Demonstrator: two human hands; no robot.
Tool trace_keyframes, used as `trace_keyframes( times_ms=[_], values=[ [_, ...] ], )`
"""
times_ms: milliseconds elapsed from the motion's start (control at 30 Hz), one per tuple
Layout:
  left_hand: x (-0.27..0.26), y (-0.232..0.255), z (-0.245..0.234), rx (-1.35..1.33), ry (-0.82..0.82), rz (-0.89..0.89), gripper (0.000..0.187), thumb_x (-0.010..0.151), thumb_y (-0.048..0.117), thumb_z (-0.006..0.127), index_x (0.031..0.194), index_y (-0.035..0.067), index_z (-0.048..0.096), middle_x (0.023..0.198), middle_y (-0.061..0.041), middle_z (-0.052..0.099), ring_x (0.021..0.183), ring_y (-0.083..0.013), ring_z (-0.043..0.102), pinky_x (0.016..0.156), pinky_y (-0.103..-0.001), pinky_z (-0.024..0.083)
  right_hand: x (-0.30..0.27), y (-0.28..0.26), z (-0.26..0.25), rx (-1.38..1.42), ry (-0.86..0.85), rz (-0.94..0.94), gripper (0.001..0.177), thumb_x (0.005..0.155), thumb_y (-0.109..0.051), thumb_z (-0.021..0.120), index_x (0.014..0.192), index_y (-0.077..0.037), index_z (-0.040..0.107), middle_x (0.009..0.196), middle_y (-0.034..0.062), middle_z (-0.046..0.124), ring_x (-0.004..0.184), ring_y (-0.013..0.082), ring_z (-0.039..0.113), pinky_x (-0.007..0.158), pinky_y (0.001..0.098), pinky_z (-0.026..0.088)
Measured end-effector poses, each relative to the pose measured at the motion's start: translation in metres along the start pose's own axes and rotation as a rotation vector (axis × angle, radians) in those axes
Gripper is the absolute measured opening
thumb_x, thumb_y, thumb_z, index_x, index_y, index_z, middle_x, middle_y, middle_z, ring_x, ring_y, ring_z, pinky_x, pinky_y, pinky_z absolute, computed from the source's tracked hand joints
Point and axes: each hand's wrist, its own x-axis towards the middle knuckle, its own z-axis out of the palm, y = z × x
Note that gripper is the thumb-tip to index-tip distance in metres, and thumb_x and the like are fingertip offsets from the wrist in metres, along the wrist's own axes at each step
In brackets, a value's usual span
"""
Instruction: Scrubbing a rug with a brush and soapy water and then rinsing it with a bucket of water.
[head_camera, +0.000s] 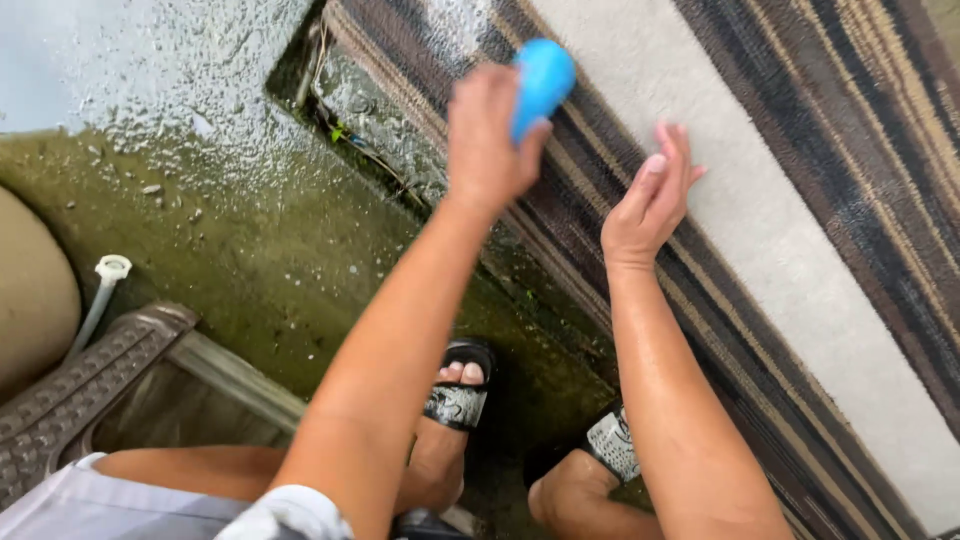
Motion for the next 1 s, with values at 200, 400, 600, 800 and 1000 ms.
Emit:
trace_keyframes(
  times_ms=[200,400,600,800,1000],
  values=[
    [0.038,-0.043,-0.021,0.119,0.117,-0.081,0.06,0.088,0.015,0.085,0.138,0.003,0.054,0.13,-0.017,0.052,0.117,-0.0382,0.051,0.099,-0.049,0.043,-0.003,0.006,-0.004,-0.025,-0.043,-0.037,0.047,0.115,-0.038,0.037,0.138,-0.006,0.062,0.15,0.0154,0.059,0.151,0.0351,0.043,0.129,0.055,0.002],
    [-0.028,0.056,-0.016,-0.258,-0.233,0.101,0.062,0.071,0.019,0.085,0.125,0.002,0.059,0.124,-0.02,0.058,0.122,-0.0406,0.055,0.108,-0.05,0.045,0.002,0.005,0.001,0.005,-0.001,0.063,0.056,0.115,-0.043,0.024,0.132,-0.009,0.064,0.144,0.0117,0.063,0.149,0.033,0.046,0.129,0.0554,0.002],
    [-0.024,0.0,-0.018,-0.076,-0.114,-0.022,0.061,0.082,0.018,0.085,0.134,0.004,0.057,0.136,-0.018,0.054,0.125,-0.0373,0.053,0.109,-0.048,0.044,0.003,0.003,0.008,-0.1,-0.035,0.034,0.056,0.114,-0.041,0.023,0.131,-0.009,0.066,0.145,0.0114,0.06,0.15,0.0352,0.04,0.126,0.0595,-0.003],
    [0.034,-0.074,-0.046,0.131,0.047,-0.094,0.06,0.087,0.017,0.087,0.138,0.004,0.057,0.132,-0.015,0.055,0.119,-0.0383,0.054,0.095,-0.05,0.043,0.001,0.001,0.001,-0.162,-0.108,-0.048,0.045,0.115,-0.036,0.035,0.136,-0.008,0.063,0.148,0.0141,0.057,0.149,0.0383,0.039,0.123,0.0624,0.001],
    [0.007,0.022,-0.034,-0.171,-0.032,-0.058,0.06,0.075,0.015,0.084,0.129,0.004,0.059,0.128,-0.016,0.056,0.121,-0.0377,0.054,0.104,-0.048,0.045,0.011,-0.05,0.03,-0.052,-0.114,-0.205,0.037,0.114,-0.03,0.044,0.133,-0.005,0.064,0.145,0.0143,0.058,0.144,0.0362,0.05,0.126,0.0585,0.024]
  ],
)
